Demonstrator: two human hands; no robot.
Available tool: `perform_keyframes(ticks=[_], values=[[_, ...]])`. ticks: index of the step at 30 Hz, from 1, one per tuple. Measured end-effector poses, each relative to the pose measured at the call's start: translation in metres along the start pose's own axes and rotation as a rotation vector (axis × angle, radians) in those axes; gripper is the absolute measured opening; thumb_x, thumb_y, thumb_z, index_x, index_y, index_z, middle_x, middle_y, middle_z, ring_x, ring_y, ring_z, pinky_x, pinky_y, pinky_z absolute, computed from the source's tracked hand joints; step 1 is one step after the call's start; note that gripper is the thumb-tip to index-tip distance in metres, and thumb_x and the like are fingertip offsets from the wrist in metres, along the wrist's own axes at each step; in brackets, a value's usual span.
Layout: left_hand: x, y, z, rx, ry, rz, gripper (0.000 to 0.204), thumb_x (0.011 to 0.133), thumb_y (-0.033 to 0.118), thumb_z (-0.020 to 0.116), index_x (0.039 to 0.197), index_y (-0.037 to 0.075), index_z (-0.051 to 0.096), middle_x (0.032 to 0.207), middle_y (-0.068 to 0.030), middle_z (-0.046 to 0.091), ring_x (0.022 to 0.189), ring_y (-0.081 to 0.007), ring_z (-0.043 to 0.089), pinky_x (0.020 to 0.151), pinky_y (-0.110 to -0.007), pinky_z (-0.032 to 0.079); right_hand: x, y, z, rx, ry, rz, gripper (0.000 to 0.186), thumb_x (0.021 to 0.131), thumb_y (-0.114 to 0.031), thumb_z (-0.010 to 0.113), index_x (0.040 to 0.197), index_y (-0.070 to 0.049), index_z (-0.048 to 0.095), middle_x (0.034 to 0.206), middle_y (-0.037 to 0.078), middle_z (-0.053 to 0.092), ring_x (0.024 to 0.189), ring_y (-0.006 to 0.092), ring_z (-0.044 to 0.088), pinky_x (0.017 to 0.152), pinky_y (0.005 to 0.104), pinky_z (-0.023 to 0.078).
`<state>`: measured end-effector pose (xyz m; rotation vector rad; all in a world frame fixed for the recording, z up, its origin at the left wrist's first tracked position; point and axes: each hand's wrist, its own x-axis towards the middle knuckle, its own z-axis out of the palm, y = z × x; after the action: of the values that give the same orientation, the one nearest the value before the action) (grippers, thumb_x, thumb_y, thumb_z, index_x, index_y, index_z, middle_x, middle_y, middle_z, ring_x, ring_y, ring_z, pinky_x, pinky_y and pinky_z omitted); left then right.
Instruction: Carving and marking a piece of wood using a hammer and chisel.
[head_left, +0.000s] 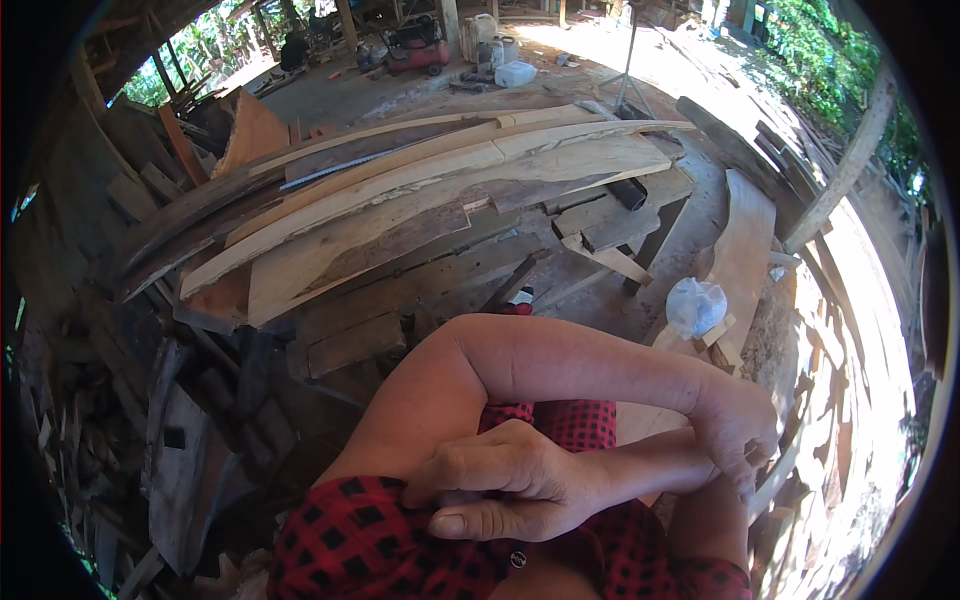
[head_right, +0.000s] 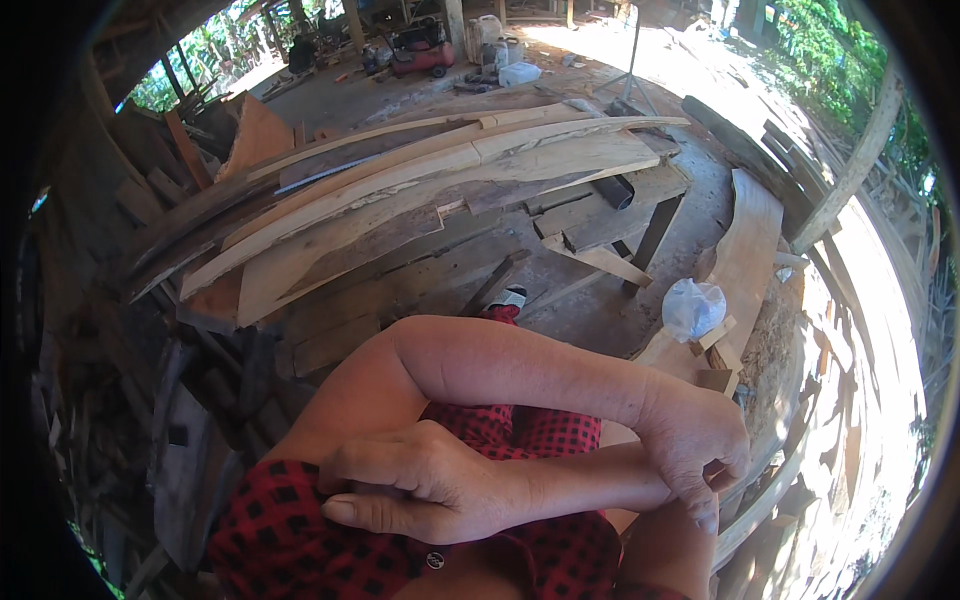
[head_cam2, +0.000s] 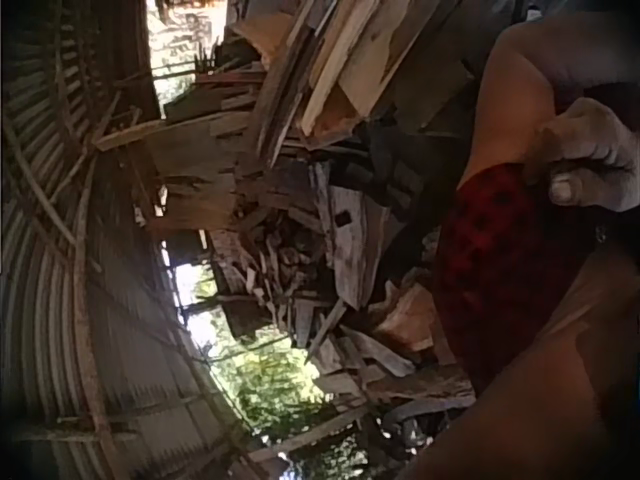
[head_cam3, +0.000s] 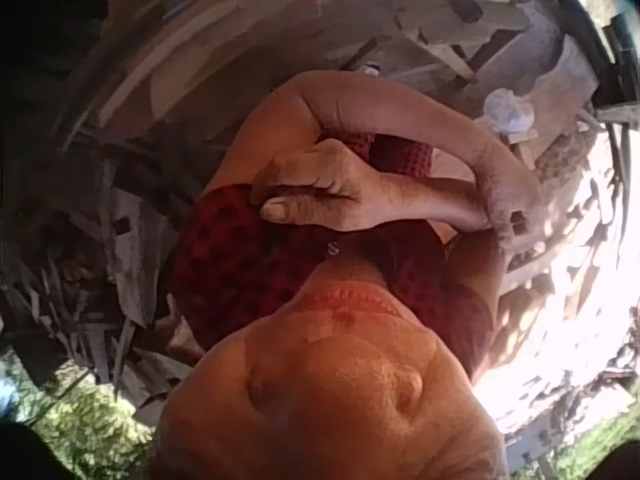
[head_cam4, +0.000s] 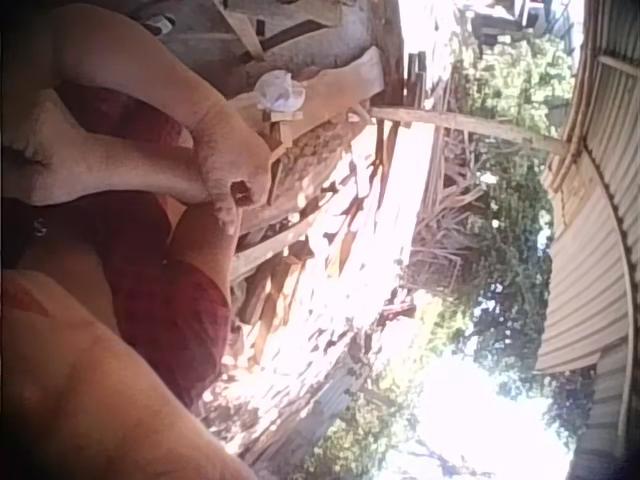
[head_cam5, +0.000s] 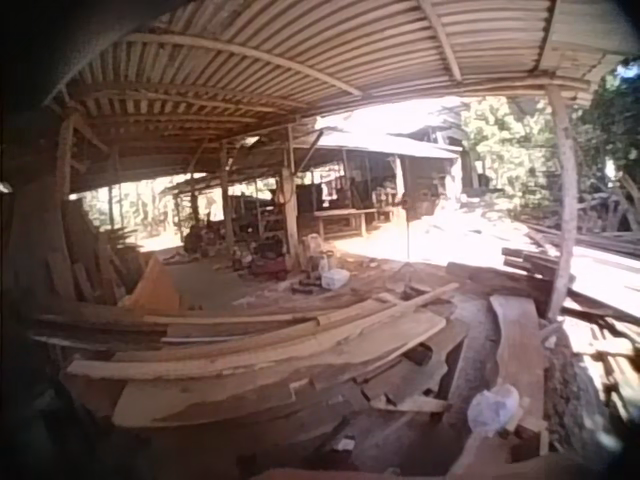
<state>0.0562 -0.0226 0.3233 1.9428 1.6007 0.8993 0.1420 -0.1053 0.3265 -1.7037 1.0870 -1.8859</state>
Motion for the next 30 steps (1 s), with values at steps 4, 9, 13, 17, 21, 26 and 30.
perform_keyframes(ticks=[4, 9, 13, 17, 21, 26, 30], values=[[0.0, -0.005, 0.0, -0.048, -0.037, -0.009, 0.05, 0.072, 0.054, 0.068, 0.083, 0.005, 0.067, 0.089, -0.0146, 0.064, 0.086, -0.0295, 0.062, 0.075, -0.038, 0.048, 0.0, 0.0, -0.002, 0.006, -0.027, 0.026, 0.02, 0.092, -0.012, 0.058, 0.101, 0.006, 0.057, 0.072, 0.008, 0.061, 0.059, 0.0151, 0.06, 0.055, 0.0262, 0.047], [0.021, 0.019, 0.015, -0.084, -0.121, 0.15, 0.042, 0.084, 0.039, 0.061, 0.103, 0.003, 0.066, 0.099, -0.0113, 0.065, 0.074, -0.0234, 0.065, 0.065, -0.035, 0.051, -0.001, 0.002, 0.001, 0.051, 0.028, -0.017, 0.014, 0.091, -0.011, 0.059, 0.095, 0.002, 0.057, 0.065, 0.008, 0.057, 0.054, 0.0181, 0.059, 0.05, 0.0285, 0.045], [0.03, 0.0, 0.017, -0.09, -0.093, 0.09, 0.04, 0.081, 0.041, 0.064, 0.095, 0.004, 0.068, 0.091, -0.0098, 0.067, 0.074, -0.0209, 0.065, 0.066, -0.033, 0.05, -0.003, -0.005, 0.001, 0.053, 0.028, -0.022, 0.012, 0.089, -0.008, 0.061, 0.093, 0.002, 0.056, 0.067, 0.009, 0.058, 0.055, 0.0195, 0.06, 0.05, 0.029, 0.045], [0.048, -0.03, 0.018, -0.095, -0.05, -0.01, 0.038, 0.077, 0.043, 0.068, 0.085, 0.006, 0.072, 0.081, -0.0078, 0.069, 0.074, -0.0176, 0.064, 0.067, -0.031, 0.049, -0.002, -0.009, 0.002, -0.039, 0.046, -0.08, 0.013, 0.087, -0.007, 0.063, 0.093, 0.003, 0.056, 0.071, 0.01, 0.06, 0.059, 0.0215, 0.062, 0.052, 0.0301, 0.047], [0.065, -0.027, 0.022, 0.103, -0.046, -0.076, 0.053, 0.078, 0.056, 0.062, 0.091, 0.006, 0.072, 0.086, -0.0118, 0.069, 0.082, -0.0245, 0.065, 0.075, -0.034, 0.048, -0.005, -0.011, -0.005, -0.052, 0.02, -0.13, 0.018, 0.086, -0.007, 0.064, 0.097, 0.005, 0.057, 0.074, 0.01, 0.061, 0.06, 0.0208, 0.062, 0.051, 0.0291, 0.047], [0.066, 0.002, 0.03, 0.173, -0.138, -0.201, 0.061, 0.08, 0.061, 0.057, 0.094, 0.004, 0.071, 0.094, -0.0163, 0.068, 0.09, -0.0313, 0.063, 0.081, -0.038, 0.047, -0.005, -0.021, -0.012, -0.131, -0.037, -0.197, 0.026, 0.085, -0.01, 0.066, 0.103, 0.008, 0.059, 0.068, 0.008, 0.058, 0.053, 0.0161, 0.057, 0.045, 0.0275, 0.043], [0.069, 0.021, 0.025, 0.13, -0.154, -0.112, 0.064, 0.081, 0.063, 0.054, 0.094, 0.002, 0.07, 0.095, -0.0178, 0.068, 0.092, -0.033, 0.063, 0.083, -0.039, 0.046, -0.009, -0.025, -0.018, -0.196, -0.044, -0.241, 0.026, 0.085, -0.01, 0.066, 0.103, 0.007, 0.058, 0.068, 0.008, 0.056, 0.054, 0.0185, 0.057, 0.046, 0.0298, 0.043]])
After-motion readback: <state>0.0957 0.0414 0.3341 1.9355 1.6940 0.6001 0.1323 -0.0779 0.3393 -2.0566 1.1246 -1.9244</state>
